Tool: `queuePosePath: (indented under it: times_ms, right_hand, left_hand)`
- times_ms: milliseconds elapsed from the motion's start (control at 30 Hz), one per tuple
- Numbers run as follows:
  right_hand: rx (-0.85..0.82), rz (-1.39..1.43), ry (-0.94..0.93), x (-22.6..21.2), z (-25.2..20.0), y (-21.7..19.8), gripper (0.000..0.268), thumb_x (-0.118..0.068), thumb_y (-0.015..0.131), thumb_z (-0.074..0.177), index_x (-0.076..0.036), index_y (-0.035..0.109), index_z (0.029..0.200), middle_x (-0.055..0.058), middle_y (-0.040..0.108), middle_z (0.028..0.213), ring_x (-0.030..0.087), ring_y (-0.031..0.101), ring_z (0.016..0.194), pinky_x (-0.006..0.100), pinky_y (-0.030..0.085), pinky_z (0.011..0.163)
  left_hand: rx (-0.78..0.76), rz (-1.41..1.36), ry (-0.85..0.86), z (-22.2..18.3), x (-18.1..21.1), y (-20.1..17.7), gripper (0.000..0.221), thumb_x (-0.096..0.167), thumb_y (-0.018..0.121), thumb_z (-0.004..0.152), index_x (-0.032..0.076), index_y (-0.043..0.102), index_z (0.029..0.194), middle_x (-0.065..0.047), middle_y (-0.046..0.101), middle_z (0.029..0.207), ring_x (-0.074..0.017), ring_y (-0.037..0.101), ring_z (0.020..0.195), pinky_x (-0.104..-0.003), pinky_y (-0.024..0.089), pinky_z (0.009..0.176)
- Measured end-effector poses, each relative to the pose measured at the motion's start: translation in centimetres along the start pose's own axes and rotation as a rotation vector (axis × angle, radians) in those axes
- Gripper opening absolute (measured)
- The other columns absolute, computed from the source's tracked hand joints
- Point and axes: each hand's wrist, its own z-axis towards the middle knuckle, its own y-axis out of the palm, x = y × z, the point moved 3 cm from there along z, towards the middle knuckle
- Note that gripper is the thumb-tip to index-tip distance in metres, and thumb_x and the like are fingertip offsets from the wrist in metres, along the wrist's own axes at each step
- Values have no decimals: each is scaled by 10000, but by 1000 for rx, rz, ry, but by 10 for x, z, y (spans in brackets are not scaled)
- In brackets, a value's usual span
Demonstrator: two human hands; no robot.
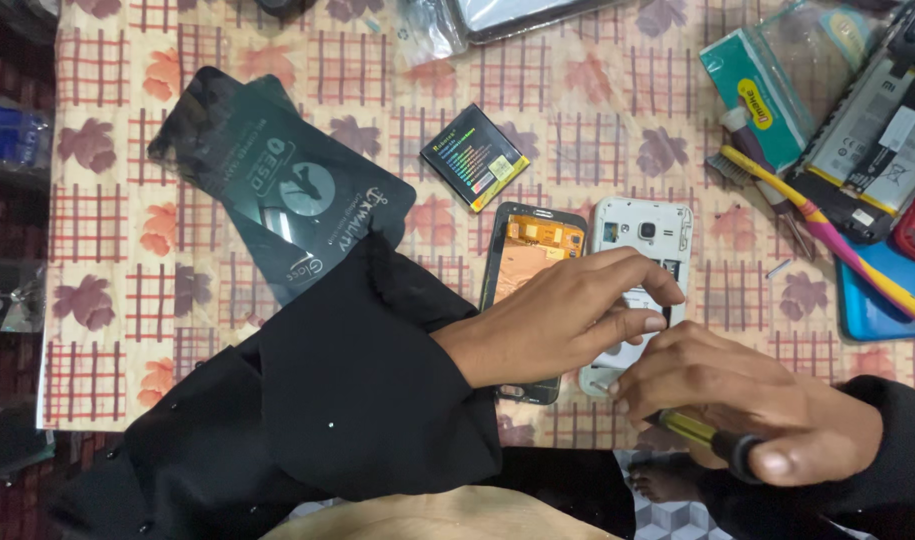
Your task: The person assembles a white smartphone by placing the motherboard into the back housing and securing it with screws. They use a screwdriver to tighten multiple screws around the camera and battery area, then align and snap the back cover onto the device.
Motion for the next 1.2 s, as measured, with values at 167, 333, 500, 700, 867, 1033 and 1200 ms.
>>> queuePosePath:
  times_ms: [167,333,500,700,867,1033,1200]
  right_hand:
    - [-31,-183,-38,-3,10,-2,671,-499,412,994,45,632,1319,214,625,1343,377,510,1314,528,386,1115]
    - [-71,-124,-50,-7,2,7,688,-519,437,991,50,644,1317,227,619,1376,378,563,1289,508,430,1081]
    - [6,-228,-30,-2,-12,9,680,-577,391,994,-26,623,1320,182,620,1392,347,553,1319,531,353,1109]
    - [1,-317,16,12,-25,4,740,-622,373,972,-44,626,1357,114,660,1330,320,503,1323,539,294,1159]
    - [34,-347,0,5,-18,-1,550,-360,617,866,-123,674,1359,97,694,1352,273,536,1291,541,370,1087]
    - [402,-676,-377,-12,6,10,412,-391,828,974,-198,615,1270,11,685,1289,209,624,1307,497,428,1109]
    - [158,-428,-248,-6,-2,10,476,-402,547,1005,-47,583,1320,153,670,1335,299,564,1323,504,331,1080]
  left_hand:
    - [16,-18,-11,-1,2,-1,245,182,570,1049,47,594,1251,-96,678,1219,-266,695,1162,-379,566,967]
    - [6,-14,-28,-1,3,0,256,204,583,1045,41,597,1242,-103,677,1205,-270,694,1144,-379,563,951]
    - [7,15,7,0,4,-2,272,179,552,1047,35,593,1274,-117,669,1236,-271,693,1165,-370,566,980]
    - [-46,-125,-184,2,3,0,328,266,543,1038,26,581,1258,-120,660,1225,-242,752,1024,-356,624,839]
    - [-11,-22,-44,2,5,-1,341,297,512,1097,23,592,1285,-124,678,1237,-253,706,1150,-378,583,942]
    - [-34,-67,-113,2,1,1,357,306,518,1075,22,587,1281,-125,670,1240,-234,741,1043,-356,618,862]
    - [-4,-44,-78,0,-2,1,356,292,526,1077,20,584,1299,-130,678,1241,-226,742,1054,-346,617,858]
